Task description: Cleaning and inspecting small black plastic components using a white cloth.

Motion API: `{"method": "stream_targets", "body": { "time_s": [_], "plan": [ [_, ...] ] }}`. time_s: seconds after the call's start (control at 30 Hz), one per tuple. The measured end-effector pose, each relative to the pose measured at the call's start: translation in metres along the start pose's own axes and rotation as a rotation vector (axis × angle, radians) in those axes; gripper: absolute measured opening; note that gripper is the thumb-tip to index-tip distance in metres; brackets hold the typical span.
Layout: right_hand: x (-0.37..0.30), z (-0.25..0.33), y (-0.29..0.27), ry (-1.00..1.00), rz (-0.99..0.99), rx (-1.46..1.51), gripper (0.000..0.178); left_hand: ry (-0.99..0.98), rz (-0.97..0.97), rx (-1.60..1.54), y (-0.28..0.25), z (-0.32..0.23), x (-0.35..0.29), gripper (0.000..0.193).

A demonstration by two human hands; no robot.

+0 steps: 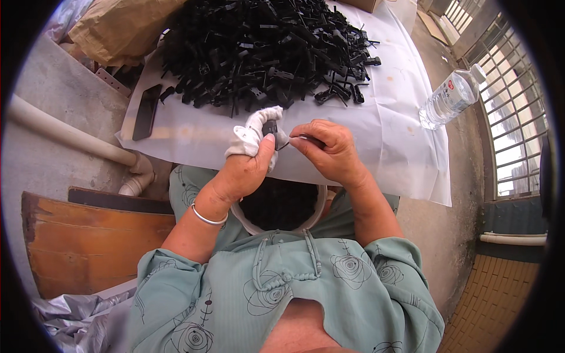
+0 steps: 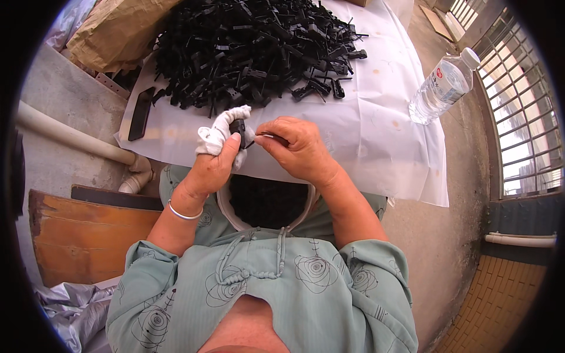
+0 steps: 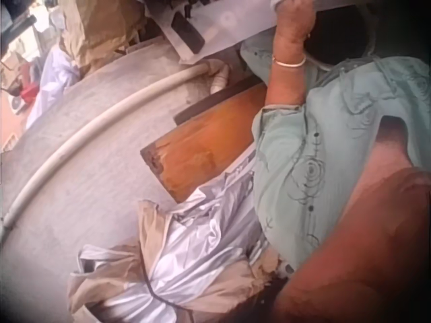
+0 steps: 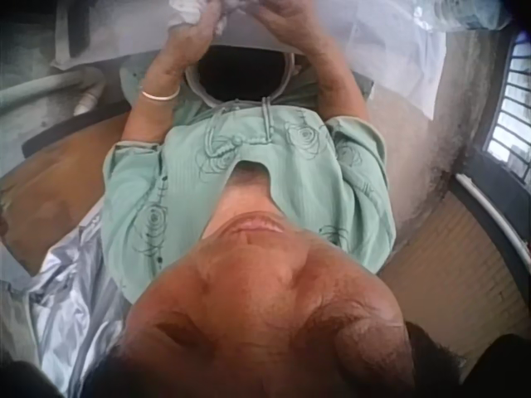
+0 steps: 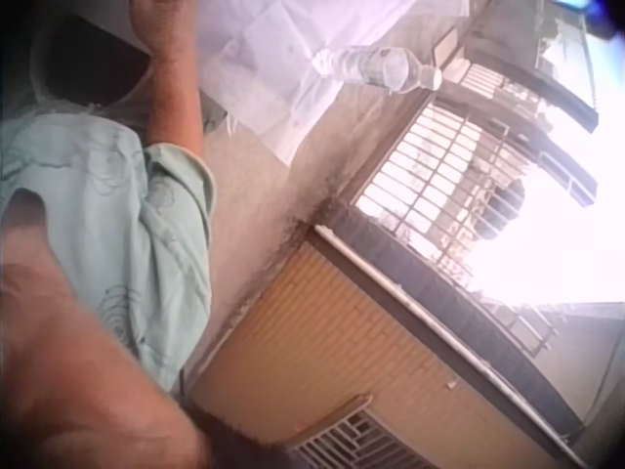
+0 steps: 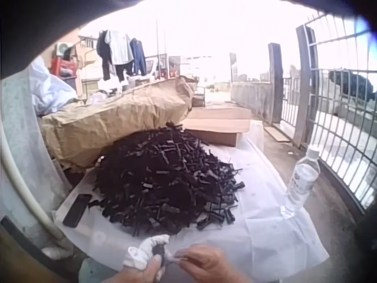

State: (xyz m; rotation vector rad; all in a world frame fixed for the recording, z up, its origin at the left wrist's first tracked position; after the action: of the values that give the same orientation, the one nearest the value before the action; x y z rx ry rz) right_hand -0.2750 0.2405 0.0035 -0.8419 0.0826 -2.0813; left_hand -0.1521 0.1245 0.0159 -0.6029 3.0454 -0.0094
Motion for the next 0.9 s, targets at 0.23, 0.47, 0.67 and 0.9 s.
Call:
{"method": "stream_targets", "body": {
  "time_s": [0.23,0.47,0.67,0.9],
  "plan": [
    [0.0,-0.001,0.01,0.231,-0.063,0.212,0.01,-0.114,0.137,-0.072,0.003,-0.001,-0.003,0.029],
    [0.001,0.003,0.019,0.056,0.103,0.048,0.019,0.34,-0.057,0.41,0.005,0.007,0.005,0.025],
    [-0.001,0.008,0.026,0.066,0.073,0.049,0.018,0.334,-0.146,0.484,0.009,-0.001,-0.006,0.024],
    [0.015,-0.034,-0.056,0.337,-0.349,-0.793,0.03,0.249,0.165,1.143,-0.002,-0.019,-0.011,0.04]
  ]
}}
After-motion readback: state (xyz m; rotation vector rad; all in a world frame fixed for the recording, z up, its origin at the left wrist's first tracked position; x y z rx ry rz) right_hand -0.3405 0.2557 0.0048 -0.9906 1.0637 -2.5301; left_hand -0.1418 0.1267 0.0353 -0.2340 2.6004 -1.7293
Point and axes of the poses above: each hand's wrist, its own x-axis towards the middle knuckle, its own y-axis out of the palm, z = x × y, the point moved 2 cm from there along x, towards the middle knuckle, and after that the axes turned 2 degrees about -y, right-handed, at the moved point
